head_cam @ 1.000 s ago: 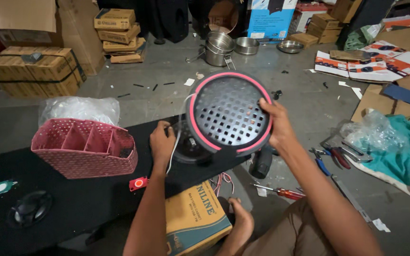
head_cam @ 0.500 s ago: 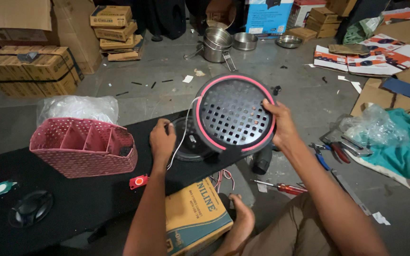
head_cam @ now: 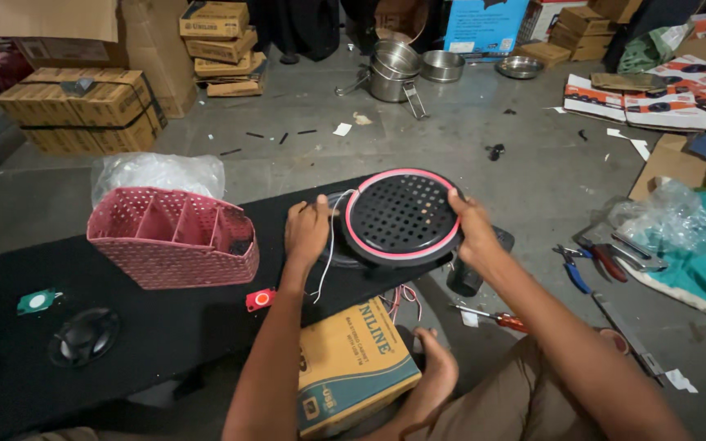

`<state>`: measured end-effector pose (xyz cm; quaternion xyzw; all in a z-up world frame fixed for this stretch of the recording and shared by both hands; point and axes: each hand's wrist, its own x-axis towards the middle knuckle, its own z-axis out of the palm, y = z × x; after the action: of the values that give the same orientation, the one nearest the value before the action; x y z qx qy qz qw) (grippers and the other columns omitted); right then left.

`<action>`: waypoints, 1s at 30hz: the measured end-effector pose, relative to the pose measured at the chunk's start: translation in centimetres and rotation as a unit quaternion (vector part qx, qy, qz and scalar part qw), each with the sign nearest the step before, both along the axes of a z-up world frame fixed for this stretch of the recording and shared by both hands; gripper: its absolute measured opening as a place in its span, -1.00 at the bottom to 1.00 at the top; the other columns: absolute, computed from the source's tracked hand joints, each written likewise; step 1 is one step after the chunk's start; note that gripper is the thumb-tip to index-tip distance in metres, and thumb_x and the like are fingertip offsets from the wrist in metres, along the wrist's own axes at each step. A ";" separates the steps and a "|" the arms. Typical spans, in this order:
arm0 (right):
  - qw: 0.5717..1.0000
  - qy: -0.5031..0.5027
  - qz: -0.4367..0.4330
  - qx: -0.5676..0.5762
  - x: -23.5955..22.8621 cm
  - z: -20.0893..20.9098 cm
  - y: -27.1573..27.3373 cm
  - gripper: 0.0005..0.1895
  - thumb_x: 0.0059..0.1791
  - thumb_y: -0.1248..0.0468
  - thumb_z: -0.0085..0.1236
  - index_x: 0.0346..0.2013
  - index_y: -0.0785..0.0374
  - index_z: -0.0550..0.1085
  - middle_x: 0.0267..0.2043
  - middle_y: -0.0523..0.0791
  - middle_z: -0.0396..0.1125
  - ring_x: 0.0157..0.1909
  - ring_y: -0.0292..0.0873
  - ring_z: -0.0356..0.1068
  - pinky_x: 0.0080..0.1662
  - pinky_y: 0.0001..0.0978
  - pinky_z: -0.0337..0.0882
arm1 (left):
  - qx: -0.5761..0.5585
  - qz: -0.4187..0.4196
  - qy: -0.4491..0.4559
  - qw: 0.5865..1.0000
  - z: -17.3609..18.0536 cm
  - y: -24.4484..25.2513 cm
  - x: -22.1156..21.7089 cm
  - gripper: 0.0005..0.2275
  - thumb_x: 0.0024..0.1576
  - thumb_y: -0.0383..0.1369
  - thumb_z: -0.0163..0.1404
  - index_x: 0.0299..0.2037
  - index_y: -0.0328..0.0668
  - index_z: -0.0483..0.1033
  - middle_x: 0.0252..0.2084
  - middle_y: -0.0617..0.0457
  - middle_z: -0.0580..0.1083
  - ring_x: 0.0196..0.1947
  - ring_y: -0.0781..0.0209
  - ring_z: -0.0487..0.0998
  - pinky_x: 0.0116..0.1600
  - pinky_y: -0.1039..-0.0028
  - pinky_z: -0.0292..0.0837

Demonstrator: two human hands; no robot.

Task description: The person uses a cordless drill to fasten screws into a circular speaker grille, securing it to a black base. The person then retrieves additional screws from a pink organizer and continues drilling to attach the grille.

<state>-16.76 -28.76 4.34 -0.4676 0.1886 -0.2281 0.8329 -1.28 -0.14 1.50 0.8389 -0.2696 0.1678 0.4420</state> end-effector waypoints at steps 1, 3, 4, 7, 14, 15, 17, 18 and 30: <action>1.000 0.010 -0.008 -0.002 0.4 -0.7 0.0 -0.77 0.06 0.14 0.14 -0.13 0.21 0.43 -0.21 -0.11 0.47 -0.22 -0.17 0.51 -0.06 -0.23 0.57 | 0.003 0.008 0.012 1.000 -0.2 0.0 0.1 -0.58 0.33 -0.07 -0.20 -0.26 -0.03 0.74 -0.09 -0.20 0.57 0.18 -0.31 0.37 0.29 0.10 0.18; 1.000 0.012 -0.010 -0.013 1.0 -1.9 -0.1 -0.77 0.07 0.15 0.18 -0.13 0.23 0.42 -0.23 -0.12 0.45 -0.22 -0.18 0.49 -0.04 -0.23 0.56 | 0.016 0.008 0.028 0.999 -0.5 -0.1 0.3 -0.63 0.25 -0.02 -0.10 -0.23 -0.02 0.74 -0.15 -0.17 0.59 0.19 -0.28 0.38 0.30 0.13 0.17; 1.000 0.014 -0.010 -0.018 1.3 -2.2 -0.1 -0.76 0.07 0.16 0.20 -0.13 0.24 0.42 -0.24 -0.13 0.44 -0.22 -0.19 0.48 -0.03 -0.23 0.55 | 0.027 0.000 0.033 0.999 -0.6 0.1 0.4 -0.65 0.21 -0.01 -0.05 -0.22 -0.01 0.73 -0.21 -0.13 0.61 0.17 -0.23 0.41 0.34 0.16 0.18; 0.999 -0.001 0.041 -0.003 1.3 -2.3 -0.1 -0.75 0.08 0.16 0.17 -0.12 0.27 0.41 -0.19 -0.11 0.44 -0.19 -0.16 0.48 -0.02 -0.22 0.54 | 0.020 -0.009 0.020 1.000 -0.8 0.5 0.8 -0.67 0.10 0.00 0.06 -0.26 -0.04 0.72 -0.31 -0.08 0.64 0.14 -0.21 0.43 0.30 0.18 0.20; 0.994 0.011 0.083 -0.071 -0.6 1.2 2.1 -0.53 -0.06 0.36 0.15 0.16 0.11 0.37 0.00 -0.13 0.41 0.03 -0.16 0.45 0.10 -0.17 0.49 | -0.066 -0.077 0.032 0.994 -0.8 1.1 1.2 -0.65 0.08 -0.06 0.15 -0.51 -0.23 0.62 -0.60 -0.06 0.48 -0.26 -0.03 0.53 0.37 0.24 0.20; 0.992 0.038 0.085 -0.088 -0.8 1.8 2.4 -0.47 -0.08 0.36 0.17 0.17 0.04 0.33 0.02 -0.16 0.41 0.05 -0.18 0.44 0.09 -0.16 0.48 | -0.078 -0.076 0.012 0.994 -0.7 1.1 1.3 -0.63 0.06 -0.08 0.19 -0.57 -0.26 0.56 -0.64 -0.07 0.44 -0.32 -0.04 0.52 0.32 0.23 0.25; 0.947 0.106 0.080 -0.291 -1.0 2.9 3.1 -0.45 -0.09 0.31 0.22 0.19 0.06 0.33 -0.01 -0.10 0.42 0.02 -0.13 0.43 0.05 -0.15 0.46 | -0.105 -0.072 -0.029 0.991 -0.8 1.2 1.5 -0.55 0.03 -0.13 0.27 -0.70 -0.34 0.44 -0.71 -0.08 0.37 -0.44 -0.06 0.49 0.22 0.19 0.35; 0.871 0.147 0.066 -0.464 -1.4 3.2 3.4 -0.47 -0.07 0.27 0.27 0.18 0.15 0.37 -0.06 -0.02 0.43 -0.03 -0.06 0.43 0.02 -0.15 0.45 | -0.109 -0.058 0.015 0.992 -0.9 1.3 1.5 -0.56 0.01 -0.14 0.28 -0.68 -0.33 0.42 -0.69 -0.10 0.36 -0.47 -0.09 0.46 0.04 0.16 0.34; 0.589 -0.124 0.420 -0.679 -6.9 4.2 12.7 -0.47 -0.30 0.24 0.31 -0.02 0.23 0.55 0.07 0.17 0.25 -0.17 0.01 0.48 -0.15 -0.18 0.49 | -0.119 0.042 -0.077 0.989 -2.5 0.6 2.2 -0.62 -0.04 -0.15 0.27 -0.65 -0.30 0.48 -0.61 -0.18 0.45 -0.53 -0.18 0.51 -0.37 0.15 0.37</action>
<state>-23.68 -16.02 8.55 -0.8920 -0.3434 0.0299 0.2923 0.92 0.50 -0.97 0.7756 -0.2455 0.2808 0.5092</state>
